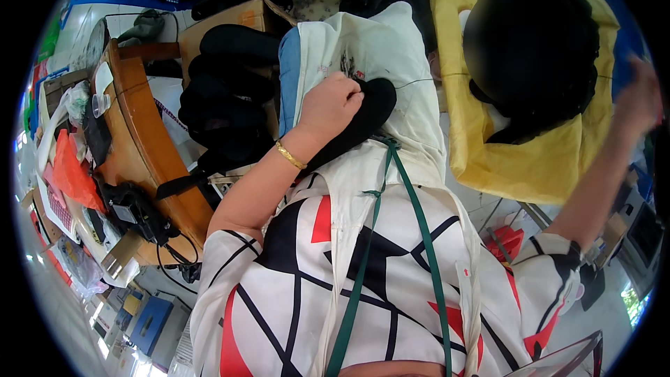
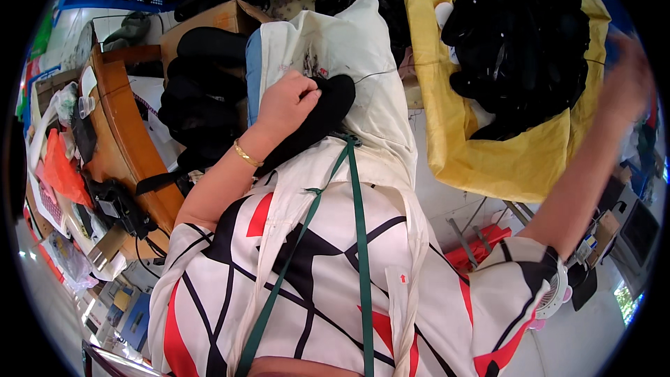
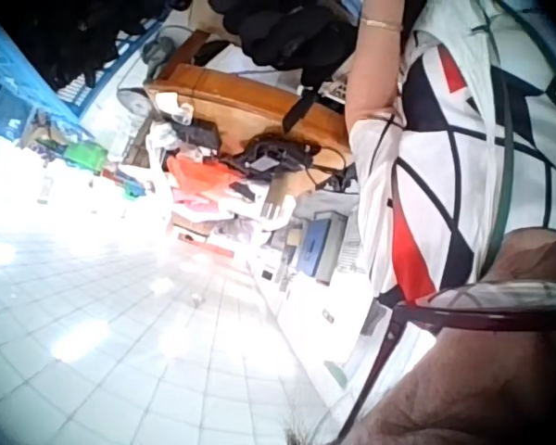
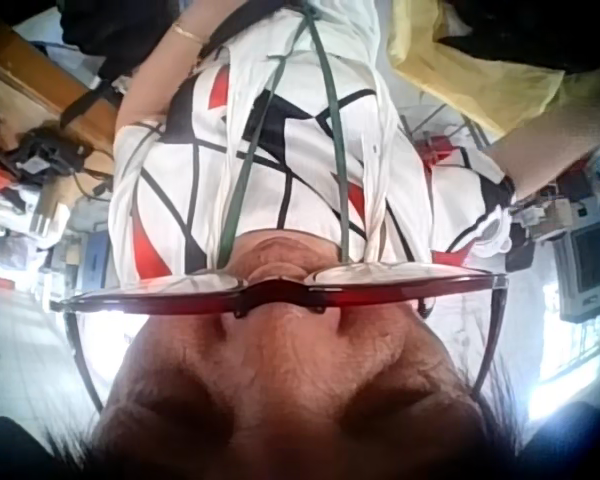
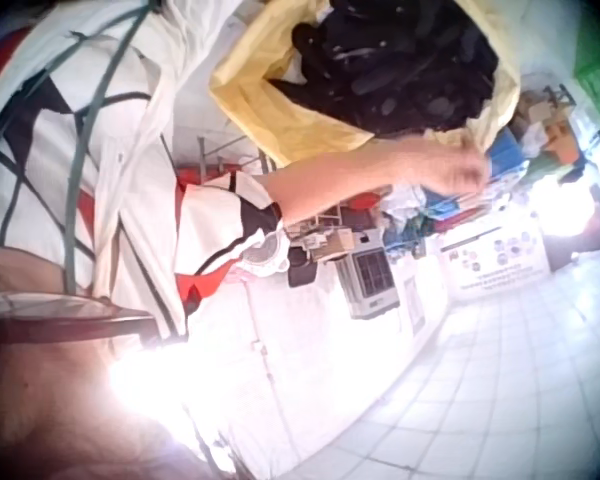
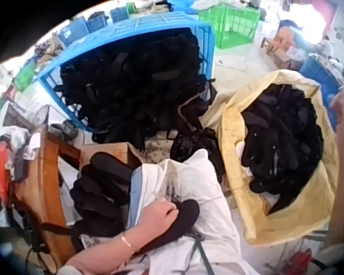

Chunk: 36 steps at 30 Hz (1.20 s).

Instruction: The person is hand-sewing a black shoe using a needle and thread. They repeatedly insert the needle into the shoe's sole and pull the thread through to secure it. The person handles multiple shoes, picking them up from a pile and placing them back down after working on them.

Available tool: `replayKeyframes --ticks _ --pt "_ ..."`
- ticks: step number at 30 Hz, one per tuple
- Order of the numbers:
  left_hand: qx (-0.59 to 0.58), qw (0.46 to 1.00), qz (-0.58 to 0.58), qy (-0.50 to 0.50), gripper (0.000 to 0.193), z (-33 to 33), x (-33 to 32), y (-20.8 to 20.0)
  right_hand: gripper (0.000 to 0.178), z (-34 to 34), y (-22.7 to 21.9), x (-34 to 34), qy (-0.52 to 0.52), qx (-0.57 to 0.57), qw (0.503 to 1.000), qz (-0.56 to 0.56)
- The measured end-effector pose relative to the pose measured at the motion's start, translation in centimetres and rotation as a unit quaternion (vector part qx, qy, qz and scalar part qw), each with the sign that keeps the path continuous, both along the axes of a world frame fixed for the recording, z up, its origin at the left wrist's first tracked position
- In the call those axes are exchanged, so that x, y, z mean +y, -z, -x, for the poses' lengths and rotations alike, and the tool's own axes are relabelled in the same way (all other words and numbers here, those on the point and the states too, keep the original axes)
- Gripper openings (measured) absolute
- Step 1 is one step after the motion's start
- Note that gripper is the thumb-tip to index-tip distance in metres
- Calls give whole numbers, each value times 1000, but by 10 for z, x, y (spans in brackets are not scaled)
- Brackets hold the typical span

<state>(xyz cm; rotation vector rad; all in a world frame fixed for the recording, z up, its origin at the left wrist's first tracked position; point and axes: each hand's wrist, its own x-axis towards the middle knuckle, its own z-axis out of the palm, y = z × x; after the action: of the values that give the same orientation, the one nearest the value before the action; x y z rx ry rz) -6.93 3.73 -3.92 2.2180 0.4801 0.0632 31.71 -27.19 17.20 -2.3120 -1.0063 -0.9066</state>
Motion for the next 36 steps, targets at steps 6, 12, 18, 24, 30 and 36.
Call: replayKeyframes --ticks 6,12,18,24,30,36 --pt "23 981 178 -78 18 8 10 23 12 179 142 119 -251 525 806 112" --pt "40 945 304 -117 18 11 12 40 5 237 185 155 -351 316 823 317" --pt "63 892 420 -157 12 13 17 40 27 254 151 141 -250 403 825 308" --pt "57 870 462 -163 11 9 15 36 37 287 195 133 -234 536 675 450" --pt "60 850 489 -186 10 12 15 30 26 262 181 106 -266 567 682 378" --pt "68 842 501 -188 10 12 13 30 26 256 134 131 -234 545 741 315"
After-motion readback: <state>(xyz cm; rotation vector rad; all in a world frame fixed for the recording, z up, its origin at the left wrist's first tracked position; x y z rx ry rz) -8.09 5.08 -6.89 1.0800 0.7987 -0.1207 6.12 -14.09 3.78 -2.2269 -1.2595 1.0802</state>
